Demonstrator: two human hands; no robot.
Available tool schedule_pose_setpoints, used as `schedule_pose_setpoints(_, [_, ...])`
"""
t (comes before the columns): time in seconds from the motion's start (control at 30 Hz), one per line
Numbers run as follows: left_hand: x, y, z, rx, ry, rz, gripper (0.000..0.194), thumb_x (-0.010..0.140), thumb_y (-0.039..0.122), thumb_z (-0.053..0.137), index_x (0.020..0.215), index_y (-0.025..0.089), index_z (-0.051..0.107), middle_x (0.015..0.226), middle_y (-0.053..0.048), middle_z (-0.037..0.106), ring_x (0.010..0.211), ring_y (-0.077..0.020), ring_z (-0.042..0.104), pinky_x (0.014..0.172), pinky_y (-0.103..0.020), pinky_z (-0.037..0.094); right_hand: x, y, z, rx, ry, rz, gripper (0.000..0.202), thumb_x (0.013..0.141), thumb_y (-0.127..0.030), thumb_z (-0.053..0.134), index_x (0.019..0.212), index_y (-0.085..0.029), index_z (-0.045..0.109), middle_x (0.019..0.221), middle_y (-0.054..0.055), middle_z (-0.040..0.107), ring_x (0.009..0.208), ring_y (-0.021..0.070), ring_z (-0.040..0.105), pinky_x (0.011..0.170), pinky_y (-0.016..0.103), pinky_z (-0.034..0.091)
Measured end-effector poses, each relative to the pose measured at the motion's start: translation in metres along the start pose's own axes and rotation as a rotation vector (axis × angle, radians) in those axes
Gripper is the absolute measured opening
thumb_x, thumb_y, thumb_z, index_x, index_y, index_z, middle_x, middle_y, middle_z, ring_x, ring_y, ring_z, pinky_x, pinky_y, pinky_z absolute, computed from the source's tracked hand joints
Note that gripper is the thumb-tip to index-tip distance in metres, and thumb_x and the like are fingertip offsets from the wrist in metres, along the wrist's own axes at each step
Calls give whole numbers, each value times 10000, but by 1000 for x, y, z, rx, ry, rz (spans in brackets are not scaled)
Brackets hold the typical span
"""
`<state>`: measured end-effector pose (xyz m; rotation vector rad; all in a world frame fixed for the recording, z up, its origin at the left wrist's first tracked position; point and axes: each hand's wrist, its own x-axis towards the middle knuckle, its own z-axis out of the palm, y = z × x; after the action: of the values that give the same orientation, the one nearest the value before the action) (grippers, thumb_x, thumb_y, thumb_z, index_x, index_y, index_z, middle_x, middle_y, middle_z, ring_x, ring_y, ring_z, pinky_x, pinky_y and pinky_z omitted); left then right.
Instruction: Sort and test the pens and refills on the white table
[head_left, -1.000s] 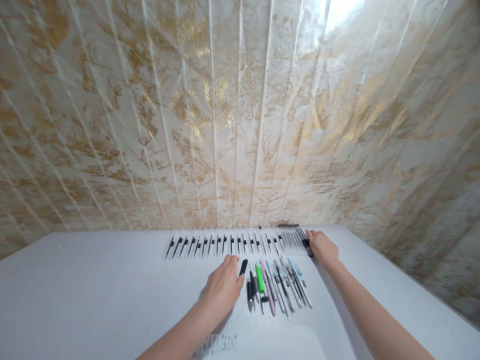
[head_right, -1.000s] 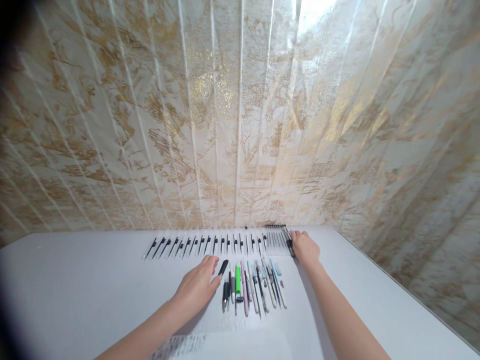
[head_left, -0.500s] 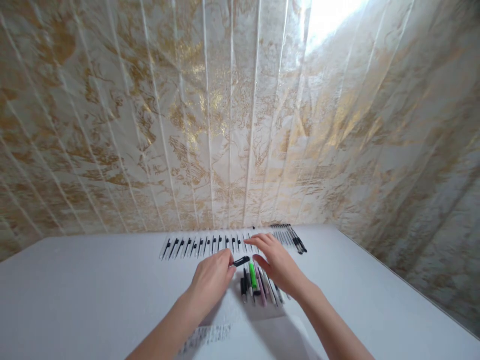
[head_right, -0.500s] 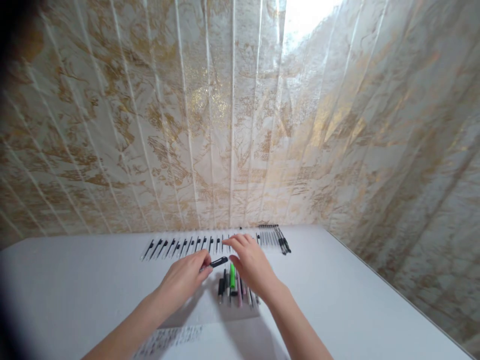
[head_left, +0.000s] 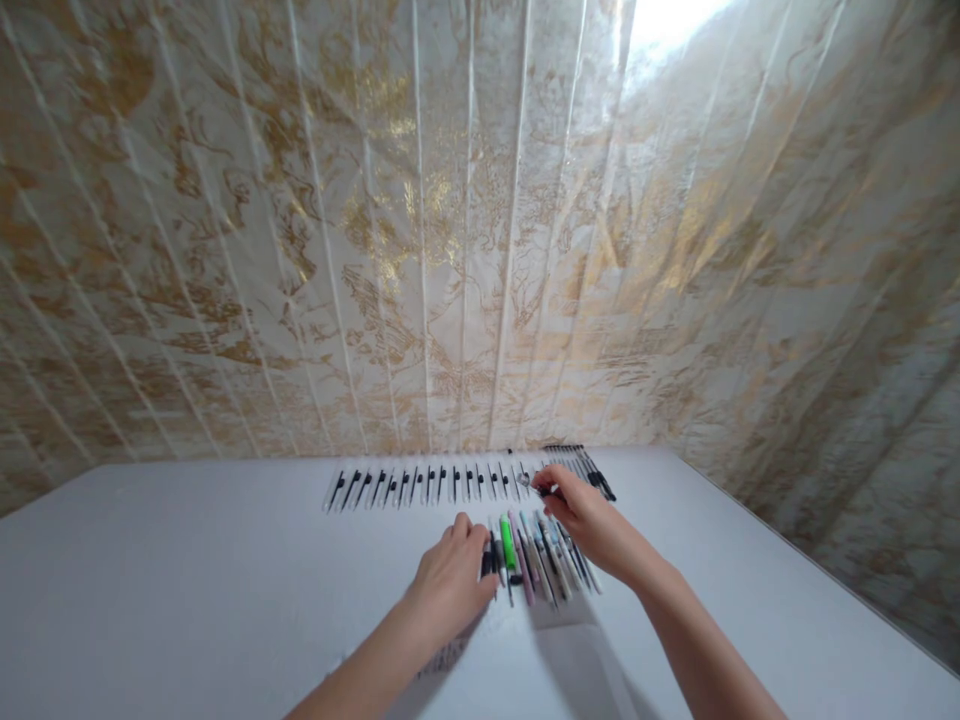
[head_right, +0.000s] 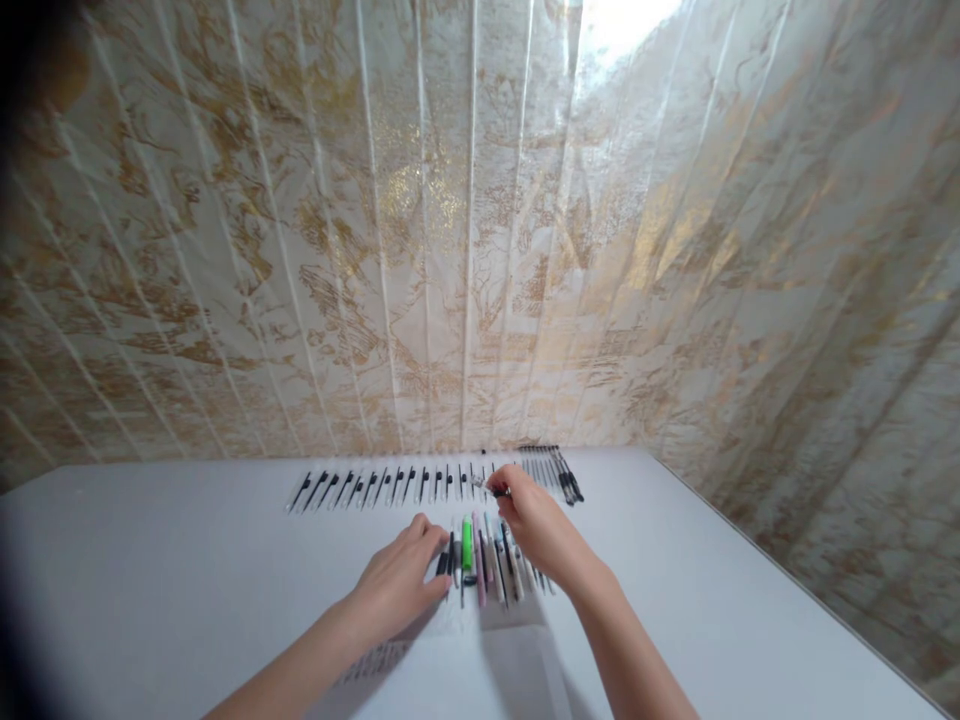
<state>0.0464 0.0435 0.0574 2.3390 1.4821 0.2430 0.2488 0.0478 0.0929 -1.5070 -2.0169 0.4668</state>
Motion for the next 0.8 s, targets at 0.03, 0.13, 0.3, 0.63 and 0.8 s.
schedule_pose_setpoints(0.03, [0,0,-1,19,-9,-4,255,771,192,516,1021,185,564,1089,-86,548,991,-243,577,795,-319,440,0,1,-2,7,-6,18,197,827,-87,391,959,-209,472,872,30,576,790,178,553,706,301,397])
schedule_pose_setpoints(0.13, [-1,-1,-6,77,-35,-33,273,731,75,488,984,151,557,1052,-106,571,978,-252,573,800,-330,427,-2,3,-8,25,-34,51,143,842,-125,371,926,-217,440,811,14,567,728,170,541,674,298,393])
schedule_pose_setpoints(0.3, [0,-3,-9,134,-48,-120,352,743,-44,370,1023,111,516,924,-120,622,899,-242,613,749,-316,420,-5,0,-9,48,-67,66,149,843,-110,326,900,-228,397,741,-12,551,672,150,508,649,281,384])
schedule_pose_setpoints(0.63, [-4,12,9,128,18,-89,248,841,302,452,1002,143,556,1082,-119,544,859,-259,644,710,-341,463,-10,-20,-12,14,-130,60,58,847,-181,391,879,-226,409,733,-13,547,669,160,500,600,266,360])
schedule_pose_setpoints(0.8, [-4,9,10,159,21,-111,251,819,235,433,941,119,621,1068,-148,567,850,-291,662,708,-368,474,-10,-17,-14,-24,-129,42,70,846,-179,415,891,-228,436,741,-11,564,664,157,508,591,261,364])
